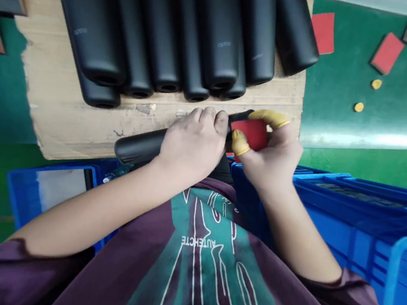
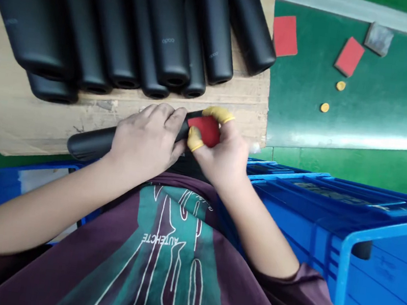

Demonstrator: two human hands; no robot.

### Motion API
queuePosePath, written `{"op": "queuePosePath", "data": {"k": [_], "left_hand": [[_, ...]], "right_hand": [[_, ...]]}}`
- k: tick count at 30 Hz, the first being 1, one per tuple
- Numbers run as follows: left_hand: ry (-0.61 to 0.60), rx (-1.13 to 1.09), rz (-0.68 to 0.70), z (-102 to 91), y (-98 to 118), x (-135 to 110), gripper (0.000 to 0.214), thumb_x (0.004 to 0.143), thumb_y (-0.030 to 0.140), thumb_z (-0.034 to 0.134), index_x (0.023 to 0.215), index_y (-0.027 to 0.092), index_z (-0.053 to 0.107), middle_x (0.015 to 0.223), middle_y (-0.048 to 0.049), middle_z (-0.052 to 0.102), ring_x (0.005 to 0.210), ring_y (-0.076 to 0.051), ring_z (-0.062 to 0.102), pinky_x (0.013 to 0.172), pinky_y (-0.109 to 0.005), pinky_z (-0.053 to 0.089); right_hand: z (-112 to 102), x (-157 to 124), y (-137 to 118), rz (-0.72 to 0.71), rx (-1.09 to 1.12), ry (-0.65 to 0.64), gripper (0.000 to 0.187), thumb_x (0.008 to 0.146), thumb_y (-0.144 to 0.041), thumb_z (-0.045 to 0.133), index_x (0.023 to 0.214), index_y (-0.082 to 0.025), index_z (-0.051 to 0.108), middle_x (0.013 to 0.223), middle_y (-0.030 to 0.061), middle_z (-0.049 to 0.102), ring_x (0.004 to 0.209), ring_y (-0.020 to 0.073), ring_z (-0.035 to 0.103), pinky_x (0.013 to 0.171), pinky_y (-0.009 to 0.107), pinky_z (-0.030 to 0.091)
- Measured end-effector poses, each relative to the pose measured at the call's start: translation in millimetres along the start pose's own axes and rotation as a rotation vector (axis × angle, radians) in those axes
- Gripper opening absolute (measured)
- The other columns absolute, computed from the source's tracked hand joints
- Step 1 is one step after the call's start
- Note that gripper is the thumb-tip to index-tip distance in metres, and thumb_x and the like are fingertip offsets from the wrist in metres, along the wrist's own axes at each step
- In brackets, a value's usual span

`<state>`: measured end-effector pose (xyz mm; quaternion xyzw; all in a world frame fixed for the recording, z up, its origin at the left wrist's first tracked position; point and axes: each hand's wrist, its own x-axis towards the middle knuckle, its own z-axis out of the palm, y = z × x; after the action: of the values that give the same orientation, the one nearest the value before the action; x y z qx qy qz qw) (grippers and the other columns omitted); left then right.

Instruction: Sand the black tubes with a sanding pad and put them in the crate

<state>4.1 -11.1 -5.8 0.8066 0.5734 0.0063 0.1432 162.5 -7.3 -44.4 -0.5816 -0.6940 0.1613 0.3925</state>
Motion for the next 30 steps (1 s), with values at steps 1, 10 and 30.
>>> {"op": "queuePosePath", "data": {"k": [1,10,30], "left_hand": [[0.006,-0.008,0.0,-0.4,-0.2,-0.1,0.039,0.094,0.025,0.052,0.128,0.008,0.057,0.115,-0.0195,0.065,0.109,-0.032,0.062,0.087,-0.042,0.054],[-0.014,-0.032,0.007,-0.6,-1.5,-0.8,0.039,0.092,0.021,0.053,0.129,0.009,0.057,0.116,-0.0192,0.065,0.108,-0.032,0.062,0.086,-0.043,0.054],[0.04,-0.027,0.014,5.8,-2.2,-2.4,0.037,0.092,0.014,0.045,0.126,0.01,0.059,0.113,-0.0179,0.067,0.106,-0.031,0.062,0.085,-0.042,0.054]], "right_hand": [[-1.2,3.0,1.9,0.01,-0.007,0.003,0.027,0.078,-0.033,0.069,0.101,-0.022,0.061,0.093,0.0044,0.071,0.084,0.0207,0.069,0.076,0.037,0.06],[-0.1,5.0,-5.4,0.055,-0.02,-0.015,0.027,0.076,-0.034,0.068,0.099,-0.022,0.062,0.088,0.0034,0.07,0.072,0.0191,0.067,0.068,0.036,0.059],[-3.1,1.3,-8.3,0.133,-0.086,-0.146,0.033,0.077,-0.041,0.067,0.104,-0.023,0.059,0.093,0.0055,0.07,0.079,0.0237,0.069,0.073,0.043,0.061]]}}
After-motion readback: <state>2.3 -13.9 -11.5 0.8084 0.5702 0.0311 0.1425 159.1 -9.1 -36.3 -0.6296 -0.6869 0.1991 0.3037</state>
